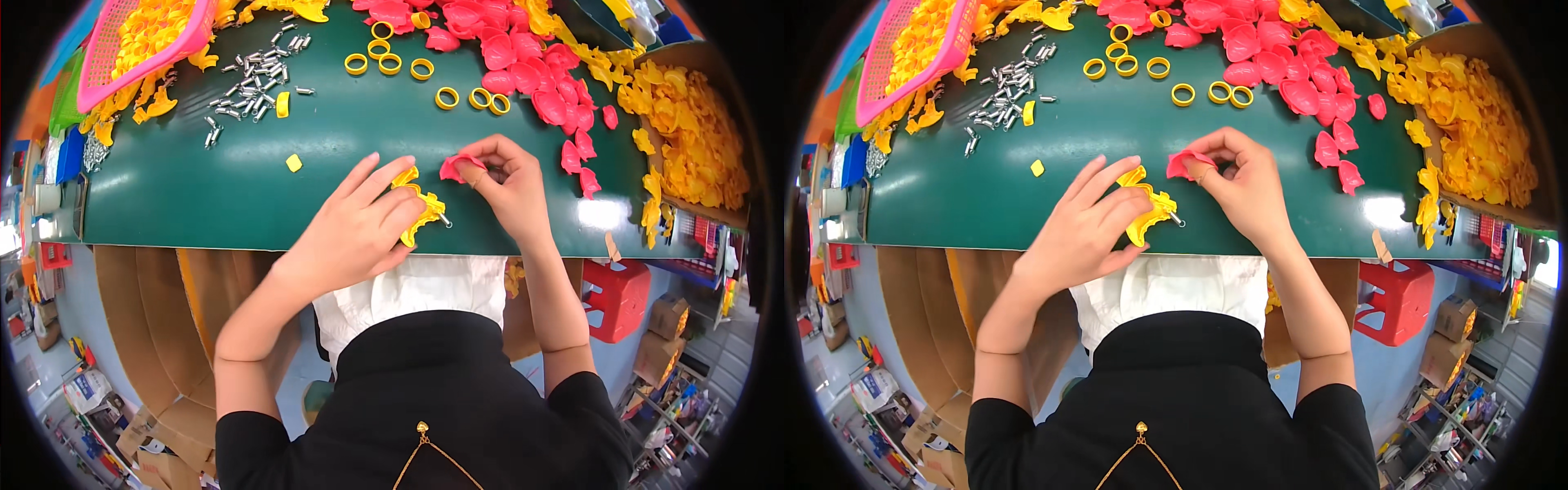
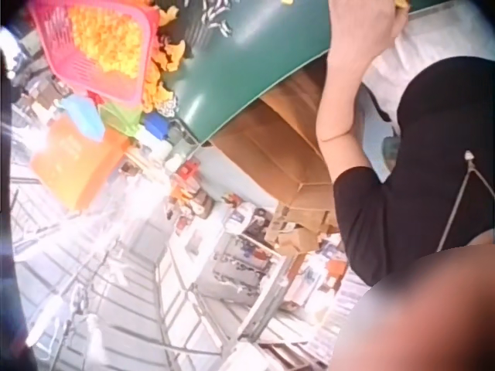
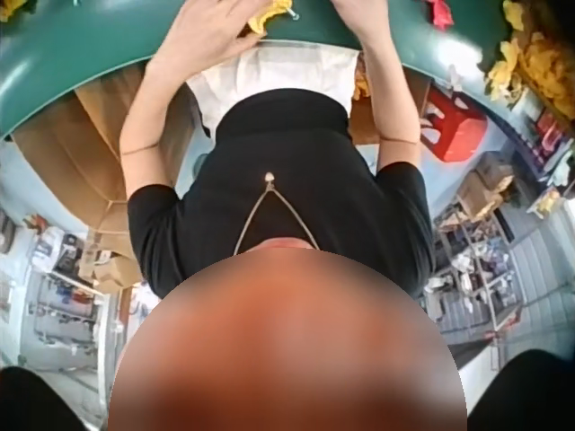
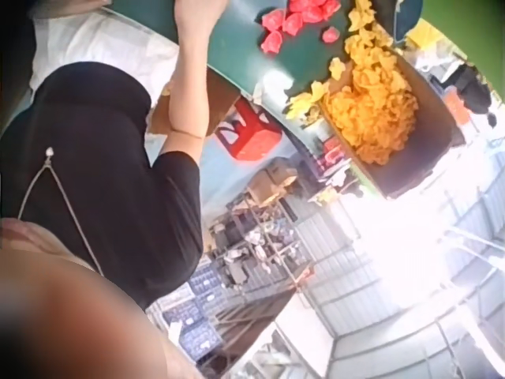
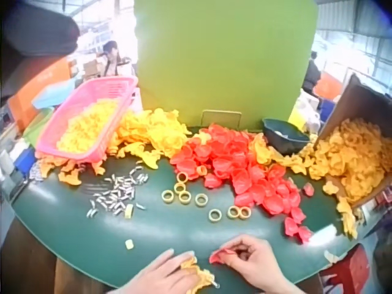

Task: Assembling small plastic toy components at a factory workbench.

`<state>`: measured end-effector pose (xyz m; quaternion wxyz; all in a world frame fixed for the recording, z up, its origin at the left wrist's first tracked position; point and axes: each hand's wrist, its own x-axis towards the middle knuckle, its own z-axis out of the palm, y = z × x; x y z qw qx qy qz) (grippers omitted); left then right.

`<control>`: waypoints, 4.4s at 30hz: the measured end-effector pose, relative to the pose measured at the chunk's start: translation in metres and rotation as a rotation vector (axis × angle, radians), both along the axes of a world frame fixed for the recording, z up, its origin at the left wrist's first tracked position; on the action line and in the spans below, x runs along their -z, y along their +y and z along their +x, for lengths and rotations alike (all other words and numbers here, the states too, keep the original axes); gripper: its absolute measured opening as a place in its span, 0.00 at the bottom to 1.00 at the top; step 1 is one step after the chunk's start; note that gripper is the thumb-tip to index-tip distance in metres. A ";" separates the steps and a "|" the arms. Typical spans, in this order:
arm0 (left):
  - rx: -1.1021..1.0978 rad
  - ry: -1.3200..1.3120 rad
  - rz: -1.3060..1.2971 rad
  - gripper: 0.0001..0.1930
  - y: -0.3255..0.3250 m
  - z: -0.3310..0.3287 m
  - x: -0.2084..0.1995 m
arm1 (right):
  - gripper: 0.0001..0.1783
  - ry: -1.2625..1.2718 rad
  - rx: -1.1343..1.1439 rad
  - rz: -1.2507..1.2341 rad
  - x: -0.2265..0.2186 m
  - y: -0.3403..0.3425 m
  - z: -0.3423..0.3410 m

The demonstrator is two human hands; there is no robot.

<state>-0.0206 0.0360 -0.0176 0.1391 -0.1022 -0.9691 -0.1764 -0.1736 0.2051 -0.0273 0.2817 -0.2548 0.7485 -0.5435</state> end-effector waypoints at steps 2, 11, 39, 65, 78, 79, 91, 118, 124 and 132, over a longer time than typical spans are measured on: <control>0.097 -0.042 -0.073 0.17 -0.006 0.000 -0.001 | 0.08 0.036 0.034 -0.005 0.001 0.005 0.001; 0.035 0.290 -0.168 0.16 0.010 0.003 0.030 | 0.06 0.652 0.014 -0.108 0.004 -0.019 0.037; 0.201 0.302 -0.305 0.07 -0.003 -0.009 0.015 | 0.12 0.375 -0.316 0.062 -0.014 -0.002 0.006; 0.027 0.239 -0.271 0.15 0.017 -0.005 0.007 | 0.13 1.378 -0.257 0.315 -0.019 -0.107 -0.127; 0.013 0.324 -0.193 0.17 0.015 -0.013 0.030 | 0.12 0.734 -0.148 0.034 0.001 -0.012 -0.074; 0.003 0.322 -0.176 0.17 0.016 -0.012 0.029 | 0.12 0.831 -0.178 0.020 0.001 -0.012 -0.076; -0.057 0.309 -0.168 0.16 0.022 -0.010 0.031 | 0.10 0.845 -0.127 -0.031 -0.011 0.014 -0.015; 0.044 0.454 -0.182 0.15 0.030 -0.016 0.025 | 0.17 0.634 -0.028 -0.042 0.012 0.024 0.030; 0.009 0.700 0.150 0.22 0.033 -0.015 0.038 | 0.17 0.236 -0.053 -0.115 -0.008 0.034 0.022; 0.541 -0.680 2.374 0.36 0.050 -0.018 0.031 | 0.16 0.286 -0.435 -0.262 -0.044 0.050 -0.016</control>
